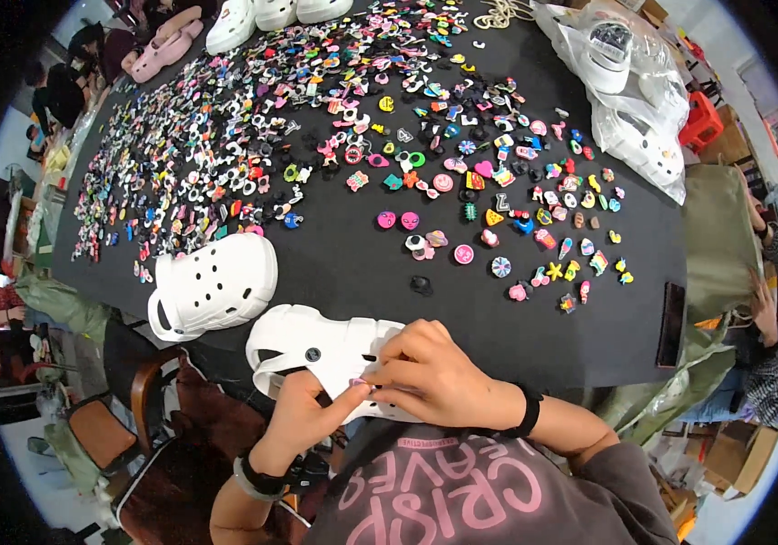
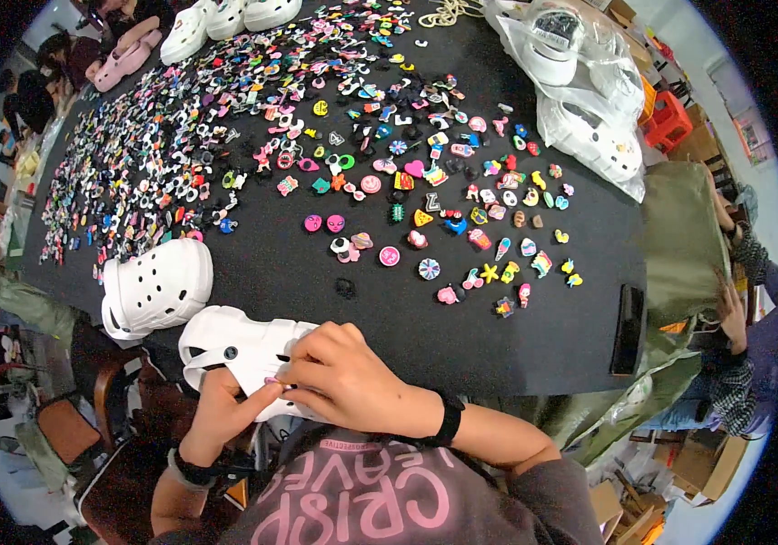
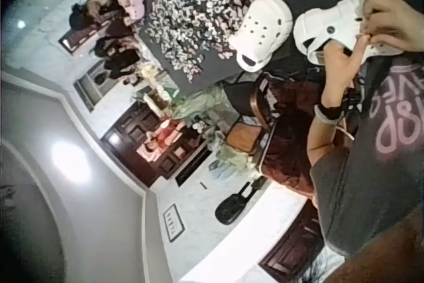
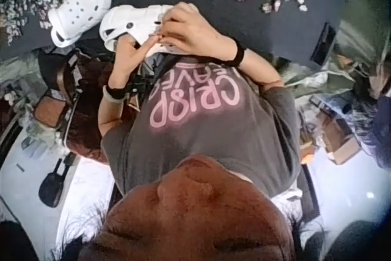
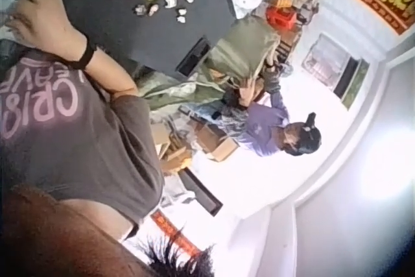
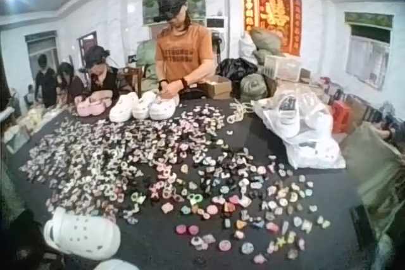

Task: Attaching decorative charms to white clog-style shoes.

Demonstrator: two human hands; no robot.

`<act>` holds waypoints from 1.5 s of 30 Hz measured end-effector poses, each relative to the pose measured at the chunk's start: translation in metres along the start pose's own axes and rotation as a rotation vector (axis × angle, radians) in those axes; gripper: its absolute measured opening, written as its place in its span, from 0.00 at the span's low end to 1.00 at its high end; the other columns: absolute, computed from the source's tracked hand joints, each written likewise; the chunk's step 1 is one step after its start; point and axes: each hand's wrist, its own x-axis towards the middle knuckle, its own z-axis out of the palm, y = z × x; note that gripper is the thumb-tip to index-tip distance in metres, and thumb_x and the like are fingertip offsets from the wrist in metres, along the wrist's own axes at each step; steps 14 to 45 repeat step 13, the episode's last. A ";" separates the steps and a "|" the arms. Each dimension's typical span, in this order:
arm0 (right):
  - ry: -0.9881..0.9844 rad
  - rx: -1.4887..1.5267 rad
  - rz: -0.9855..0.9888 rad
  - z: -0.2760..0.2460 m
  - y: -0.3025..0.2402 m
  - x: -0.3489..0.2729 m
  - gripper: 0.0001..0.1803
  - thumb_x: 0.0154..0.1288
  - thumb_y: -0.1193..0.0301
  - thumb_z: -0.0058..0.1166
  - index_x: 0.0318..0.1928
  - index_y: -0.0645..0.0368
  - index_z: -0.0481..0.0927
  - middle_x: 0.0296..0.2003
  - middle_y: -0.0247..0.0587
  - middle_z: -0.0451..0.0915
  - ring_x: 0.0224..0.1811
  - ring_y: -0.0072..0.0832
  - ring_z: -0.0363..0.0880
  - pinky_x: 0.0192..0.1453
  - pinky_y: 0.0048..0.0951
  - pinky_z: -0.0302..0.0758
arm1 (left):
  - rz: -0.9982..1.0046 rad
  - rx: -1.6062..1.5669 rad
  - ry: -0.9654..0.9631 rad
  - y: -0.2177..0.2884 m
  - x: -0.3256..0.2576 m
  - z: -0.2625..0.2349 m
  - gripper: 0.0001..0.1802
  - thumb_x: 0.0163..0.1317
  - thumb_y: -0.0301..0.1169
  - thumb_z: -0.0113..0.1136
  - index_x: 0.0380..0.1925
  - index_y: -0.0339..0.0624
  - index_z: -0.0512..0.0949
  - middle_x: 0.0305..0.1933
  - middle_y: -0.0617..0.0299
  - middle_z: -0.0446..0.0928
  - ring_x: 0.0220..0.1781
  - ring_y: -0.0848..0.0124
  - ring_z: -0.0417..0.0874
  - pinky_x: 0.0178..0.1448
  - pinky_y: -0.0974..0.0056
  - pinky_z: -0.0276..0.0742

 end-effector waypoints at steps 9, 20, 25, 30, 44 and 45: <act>0.069 -0.063 -0.078 0.005 0.003 -0.011 0.19 0.55 0.63 0.62 0.46 0.55 0.80 0.41 0.35 0.75 0.48 0.32 0.71 0.53 0.37 0.62 | -0.221 -0.326 0.153 0.001 0.002 0.013 0.08 0.58 0.26 0.60 0.36 0.34 0.81 0.34 0.65 0.82 0.35 0.80 0.80 0.36 0.74 0.73; 0.076 -0.028 -0.076 0.009 0.008 -0.013 0.22 0.56 0.63 0.61 0.52 0.55 0.78 0.43 0.36 0.75 0.50 0.32 0.71 0.55 0.39 0.62 | -0.226 -0.430 0.176 -0.007 -0.001 0.011 0.09 0.58 0.26 0.60 0.39 0.35 0.80 0.35 0.63 0.81 0.35 0.79 0.80 0.37 0.73 0.74; 0.076 -0.028 -0.076 0.009 0.008 -0.013 0.22 0.56 0.63 0.61 0.52 0.55 0.78 0.43 0.36 0.75 0.50 0.32 0.71 0.55 0.39 0.62 | -0.226 -0.430 0.176 -0.007 -0.001 0.011 0.09 0.58 0.26 0.60 0.39 0.35 0.80 0.35 0.63 0.81 0.35 0.79 0.80 0.37 0.73 0.74; 0.076 -0.028 -0.076 0.009 0.008 -0.013 0.22 0.56 0.63 0.61 0.52 0.55 0.78 0.43 0.36 0.75 0.50 0.32 0.71 0.55 0.39 0.62 | -0.226 -0.430 0.176 -0.007 -0.001 0.011 0.09 0.58 0.26 0.60 0.39 0.35 0.80 0.35 0.63 0.81 0.35 0.79 0.80 0.37 0.73 0.74; 0.076 -0.028 -0.076 0.009 0.008 -0.013 0.22 0.56 0.63 0.61 0.52 0.55 0.78 0.43 0.36 0.75 0.50 0.32 0.71 0.55 0.39 0.62 | -0.226 -0.430 0.176 -0.007 -0.001 0.011 0.09 0.58 0.26 0.60 0.39 0.35 0.80 0.35 0.63 0.81 0.35 0.79 0.80 0.37 0.73 0.74; 0.076 -0.028 -0.076 0.009 0.008 -0.013 0.22 0.56 0.63 0.61 0.52 0.55 0.78 0.43 0.36 0.75 0.50 0.32 0.71 0.55 0.39 0.62 | -0.226 -0.430 0.176 -0.007 -0.001 0.011 0.09 0.58 0.26 0.60 0.39 0.35 0.80 0.35 0.63 0.81 0.35 0.79 0.80 0.37 0.73 0.74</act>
